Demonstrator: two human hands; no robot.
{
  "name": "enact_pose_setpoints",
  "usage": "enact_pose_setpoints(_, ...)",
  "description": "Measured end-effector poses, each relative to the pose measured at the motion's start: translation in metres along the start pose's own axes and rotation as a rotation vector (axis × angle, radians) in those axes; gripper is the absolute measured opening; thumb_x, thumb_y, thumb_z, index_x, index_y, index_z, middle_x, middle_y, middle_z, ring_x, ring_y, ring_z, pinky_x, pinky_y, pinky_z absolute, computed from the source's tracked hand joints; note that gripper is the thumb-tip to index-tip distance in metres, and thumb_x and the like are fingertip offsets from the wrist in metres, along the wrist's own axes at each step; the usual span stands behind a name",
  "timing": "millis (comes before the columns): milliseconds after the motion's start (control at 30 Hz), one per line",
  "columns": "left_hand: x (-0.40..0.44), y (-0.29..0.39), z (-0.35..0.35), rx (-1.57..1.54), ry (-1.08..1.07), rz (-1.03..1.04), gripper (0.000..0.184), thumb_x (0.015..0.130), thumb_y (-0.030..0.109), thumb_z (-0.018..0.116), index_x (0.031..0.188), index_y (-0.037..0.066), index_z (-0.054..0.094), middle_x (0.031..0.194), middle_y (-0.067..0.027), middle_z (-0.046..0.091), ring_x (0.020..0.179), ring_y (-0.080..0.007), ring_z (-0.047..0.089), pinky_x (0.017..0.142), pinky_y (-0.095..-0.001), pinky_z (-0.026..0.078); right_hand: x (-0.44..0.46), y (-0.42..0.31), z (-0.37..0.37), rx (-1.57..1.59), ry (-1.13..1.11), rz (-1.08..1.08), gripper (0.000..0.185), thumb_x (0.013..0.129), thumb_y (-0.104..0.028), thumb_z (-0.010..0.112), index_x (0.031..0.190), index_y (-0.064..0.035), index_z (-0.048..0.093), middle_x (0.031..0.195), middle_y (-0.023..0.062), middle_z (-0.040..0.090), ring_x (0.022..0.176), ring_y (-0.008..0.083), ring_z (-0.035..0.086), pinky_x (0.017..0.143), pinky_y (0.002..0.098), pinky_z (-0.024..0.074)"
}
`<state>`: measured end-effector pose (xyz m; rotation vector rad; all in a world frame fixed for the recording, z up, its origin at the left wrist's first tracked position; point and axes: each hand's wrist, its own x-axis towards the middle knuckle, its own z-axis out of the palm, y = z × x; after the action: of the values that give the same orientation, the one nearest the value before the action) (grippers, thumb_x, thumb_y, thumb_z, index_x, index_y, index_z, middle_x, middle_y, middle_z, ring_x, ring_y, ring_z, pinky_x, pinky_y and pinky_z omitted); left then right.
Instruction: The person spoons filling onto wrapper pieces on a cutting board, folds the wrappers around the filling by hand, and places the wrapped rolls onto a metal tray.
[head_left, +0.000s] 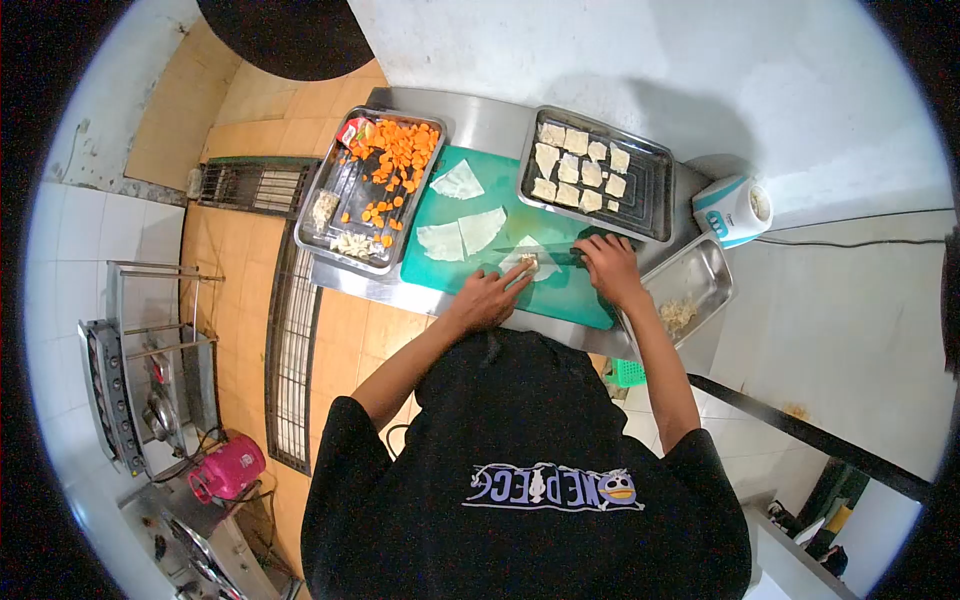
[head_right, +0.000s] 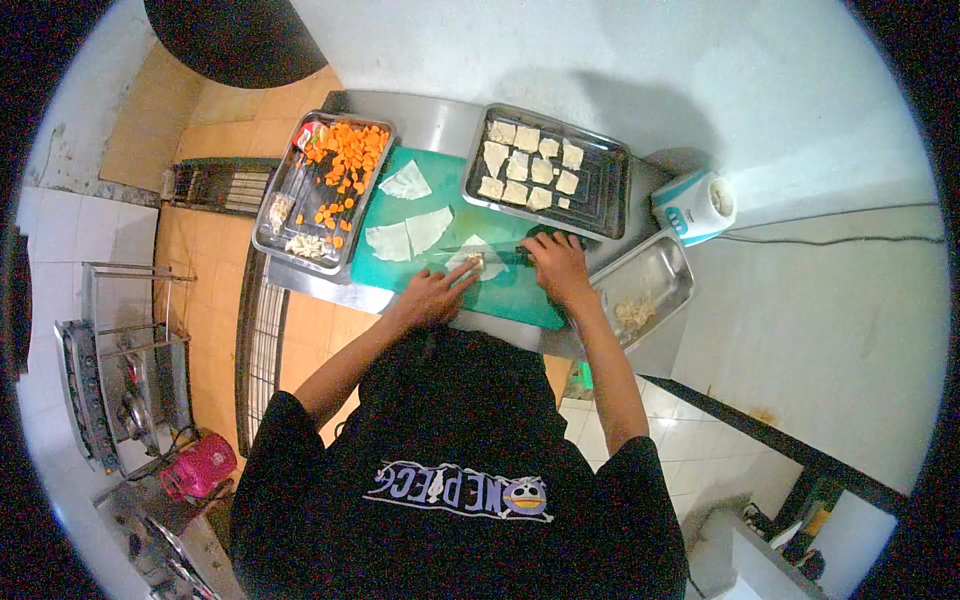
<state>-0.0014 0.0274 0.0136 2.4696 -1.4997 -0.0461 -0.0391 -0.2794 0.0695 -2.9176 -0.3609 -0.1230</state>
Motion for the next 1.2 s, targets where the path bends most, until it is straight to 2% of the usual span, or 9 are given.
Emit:
enact_pose_setpoints(100,0.0,0.001,-0.006,-0.008,-0.025,-0.001,0.066,0.087,0.026,0.072,0.149,0.013,0.053,0.168,-0.0064,0.039,0.085,-0.0256,0.069,0.076,-0.0436,0.055,-0.001,0.0,0.0,-0.006,0.015,0.011,0.032,0.09,-0.01,0.069,0.122,-0.0189,0.068,0.108,0.0038,0.067,0.106,0.0298,0.062,0.093,0.0449,0.0451)
enact_pose_setpoints(167,0.001,0.001,-0.007,-0.016,-0.029,0.0,0.066,0.087,0.026,0.072,0.149,0.013,0.054,0.167,-0.0065,0.039,0.086,-0.0258,0.069,0.077,-0.0436,0.055,0.0,0.0,-0.002,0.021,-0.052,0.05,0.03,0.094,-0.015,0.067,0.123,-0.0193,0.067,0.114,0.0063,0.068,0.112,0.0333,0.063,0.098,0.0494,0.0464)
enact_pose_setpoints(367,0.002,0.001,-0.006,-0.004,-0.058,-0.011,0.069,0.085,0.024,0.073,0.15,0.014,0.053,0.169,-0.0069,0.037,0.089,-0.0269,0.07,0.077,-0.044,0.055,-0.004,0.0,0.002,0.041,-0.026,0.073,0.029,0.095,-0.016,0.067,0.123,-0.0212,0.068,0.114,0.0062,0.069,0.111,0.0335,0.064,0.098,0.0499,0.0455)
enact_pose_setpoints(433,0.001,0.0,-0.004,-0.003,-0.018,-0.005,0.078,0.083,0.027,0.075,0.156,0.018,0.047,0.173,-0.0064,0.029,0.085,-0.0291,0.073,0.076,-0.0445,0.058,-0.005,0.0,0.004,0.041,-0.019,0.079,0.029,0.095,-0.016,0.067,0.123,-0.0211,0.068,0.114,0.0063,0.069,0.111,0.0334,0.064,0.099,0.0499,0.0453)
enact_pose_setpoints(567,0.0,-0.001,0.004,-0.007,-0.027,-0.017,0.075,0.084,0.028,0.074,0.154,0.019,0.049,0.174,-0.0061,0.029,0.086,-0.0282,0.074,0.076,-0.0454,0.058,-0.007,-0.001,0.003,0.046,-0.037,0.094,0.029,0.095,-0.016,0.066,0.124,-0.021,0.067,0.115,0.0068,0.069,0.112,0.0338,0.064,0.099,0.0504,0.0461)
enact_pose_setpoints(700,0.0,-0.002,0.007,-0.017,0.0,-0.01,0.072,0.085,0.027,0.073,0.153,0.02,0.051,0.173,-0.006,0.032,0.096,-0.027,0.073,0.078,-0.0468,0.058,-0.009,-0.002,0.001,0.037,-0.041,0.1,0.028,0.096,-0.016,0.066,0.123,-0.0211,0.067,0.115,0.0075,0.069,0.112,0.0344,0.064,0.099,0.051,0.0469)
enact_pose_setpoints(733,0.0,-0.001,0.006,-0.012,-0.003,-0.013,0.071,0.085,0.027,0.073,0.152,0.02,0.051,0.172,-0.0062,0.033,0.101,-0.0267,0.073,0.078,-0.047,0.058,-0.009,-0.003,0.001,0.033,-0.018,0.079,0.027,0.095,-0.015,0.065,0.123,-0.0188,0.067,0.113,0.0074,0.068,0.109,0.0334,0.063,0.094,0.0487,0.0462)
enact_pose_setpoints(833,0.0,0.001,0.002,-0.018,0.041,-0.008,0.069,0.084,0.023,0.074,0.149,0.018,0.053,0.169,-0.0088,0.037,0.091,-0.0269,0.07,0.078,-0.0441,0.054,-0.01,-0.003,0.002,0.028,0.011,0.057,0.027,0.095,-0.013,0.065,0.122,-0.0166,0.067,0.11,0.0073,0.067,0.106,0.0326,0.062,0.09,0.0466,0.0456)
enact_pose_setpoints(1200,0.001,0.001,-0.003,-0.028,0.008,-0.006,0.069,0.082,0.023,0.075,0.148,0.017,0.054,0.171,-0.0084,0.034,0.091,-0.0277,0.069,0.08,-0.0452,0.055,-0.014,-0.005,0.004,0.054,-0.037,0.109,0.025,0.098,-0.016,0.063,0.123,-0.0171,0.067,0.114,0.0095,0.068,0.111,0.0354,0.062,0.095,0.0493,0.0463)
